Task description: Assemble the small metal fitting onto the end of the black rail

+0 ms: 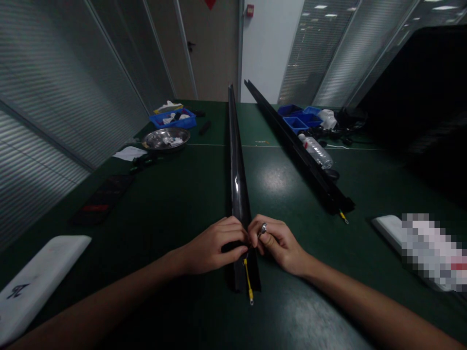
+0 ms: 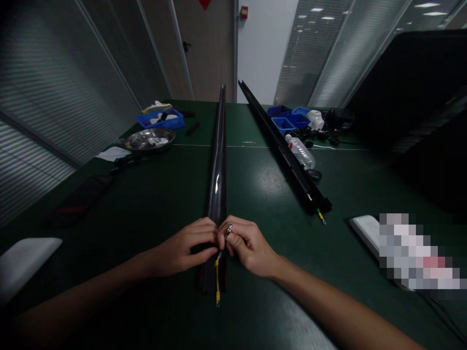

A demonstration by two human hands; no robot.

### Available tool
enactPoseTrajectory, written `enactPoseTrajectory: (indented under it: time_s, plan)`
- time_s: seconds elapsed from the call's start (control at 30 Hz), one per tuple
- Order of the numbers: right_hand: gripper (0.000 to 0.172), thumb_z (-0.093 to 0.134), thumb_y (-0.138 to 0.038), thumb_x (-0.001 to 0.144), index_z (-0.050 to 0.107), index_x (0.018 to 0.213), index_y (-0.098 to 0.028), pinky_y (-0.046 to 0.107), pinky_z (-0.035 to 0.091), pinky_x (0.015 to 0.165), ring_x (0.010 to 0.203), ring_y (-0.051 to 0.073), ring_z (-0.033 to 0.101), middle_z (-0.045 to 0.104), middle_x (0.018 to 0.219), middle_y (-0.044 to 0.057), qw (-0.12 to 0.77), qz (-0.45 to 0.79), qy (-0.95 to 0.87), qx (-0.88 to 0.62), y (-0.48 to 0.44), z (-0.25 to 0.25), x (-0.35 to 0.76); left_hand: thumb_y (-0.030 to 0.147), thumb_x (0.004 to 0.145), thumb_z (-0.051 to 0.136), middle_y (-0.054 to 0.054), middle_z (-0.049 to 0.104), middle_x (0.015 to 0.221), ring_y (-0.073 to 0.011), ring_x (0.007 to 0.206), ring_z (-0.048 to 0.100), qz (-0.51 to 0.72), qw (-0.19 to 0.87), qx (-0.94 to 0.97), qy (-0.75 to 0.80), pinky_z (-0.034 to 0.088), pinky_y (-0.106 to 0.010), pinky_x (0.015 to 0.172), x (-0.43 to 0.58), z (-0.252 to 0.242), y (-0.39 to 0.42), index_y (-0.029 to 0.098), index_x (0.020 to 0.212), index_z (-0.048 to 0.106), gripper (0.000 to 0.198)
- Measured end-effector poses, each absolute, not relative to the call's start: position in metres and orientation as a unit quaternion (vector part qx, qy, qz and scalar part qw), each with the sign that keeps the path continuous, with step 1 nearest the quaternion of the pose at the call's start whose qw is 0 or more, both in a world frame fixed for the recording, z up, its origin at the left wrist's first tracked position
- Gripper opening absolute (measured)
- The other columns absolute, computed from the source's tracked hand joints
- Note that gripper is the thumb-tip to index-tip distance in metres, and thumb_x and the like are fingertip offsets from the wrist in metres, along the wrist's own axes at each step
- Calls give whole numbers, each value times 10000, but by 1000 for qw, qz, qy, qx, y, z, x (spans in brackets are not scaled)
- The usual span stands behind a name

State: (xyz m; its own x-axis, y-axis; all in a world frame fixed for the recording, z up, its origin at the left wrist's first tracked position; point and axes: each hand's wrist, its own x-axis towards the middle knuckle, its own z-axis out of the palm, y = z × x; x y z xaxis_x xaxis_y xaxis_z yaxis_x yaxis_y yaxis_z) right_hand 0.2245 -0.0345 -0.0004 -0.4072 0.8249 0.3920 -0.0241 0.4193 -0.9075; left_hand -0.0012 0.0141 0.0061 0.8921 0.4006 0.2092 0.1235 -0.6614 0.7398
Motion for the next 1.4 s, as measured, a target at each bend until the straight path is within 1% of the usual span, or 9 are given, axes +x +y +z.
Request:
enactPoseTrajectory:
  time_s: [0.2,0.37,0.5,0.63,0.8,0.97,1.07,1.23,1.4]
  plan:
    - [493,402,-525,1101,611,821,-176,291,426,622,630,145,505,552,801,33,462,446,-709,-291,-36,-4,224,208,1060,537,-76,698,1046,-223,1032,584,181,377,896,152,454,-367,985,-1,5,14,171,1105,705,178]
    - [458,363,-488,1116,602,870,-184,304,448,677,680,160,529,559,819,36,452,414,-732,-297,-38,-6,225,191,1063,519,-75,689,1034,-226,1040,587,183,375,896,149,457,-362,985,-1,7,14,167,1085,689,173]
    - [303,453,-356,1101,640,944,-178,328,476,756,793,191,594,608,875,64,445,375,-755,-302,-40,-4,225,171,1061,512,-81,680,1048,-222,1040,591,198,375,894,147,464,-364,992,-2,8,14,164,1076,677,166]
    - [182,542,-250,1054,677,968,-163,324,473,735,787,193,599,623,863,67,447,342,-762,-319,-41,-2,226,167,1046,538,-96,684,1082,-230,1058,594,227,356,894,152,476,-372,992,-3,8,14,158,1062,689,152]
    - [156,558,-213,1035,690,974,-154,302,464,687,728,175,588,620,811,47,454,323,-758,-340,-42,-1,225,154,1031,550,-104,696,1110,-242,1091,590,223,331,905,149,485,-392,1004,-5,7,13,161,1149,697,189]
    - [137,580,-195,1013,697,961,-145,273,422,592,620,143,526,574,731,17,460,294,-766,-340,-43,-1,223,154,1044,520,-105,694,1069,-236,1050,590,216,316,913,144,483,-393,983,-5,6,12,154,1168,691,210]
    - [128,588,-187,1008,692,946,-144,265,413,567,592,134,521,574,708,11,465,287,-764,-343,-44,-1,223,154,1049,511,-100,694,1053,-233,1037,590,214,312,914,145,478,-383,966,-5,6,12,154,1157,687,206]
    - [145,574,-197,1034,685,953,-152,281,471,657,692,160,613,666,808,56,462,307,-758,-344,-45,-2,226,147,1046,513,-98,700,1053,-227,1045,592,210,321,911,148,467,-378,977,-6,6,11,150,1102,689,184]
    - [148,541,-196,1050,672,992,-160,286,487,688,740,170,639,675,851,65,451,319,-760,-342,-46,-3,226,150,1044,518,-97,698,1044,-227,1043,591,210,324,910,150,466,-383,979,-6,5,11,149,1069,686,170]
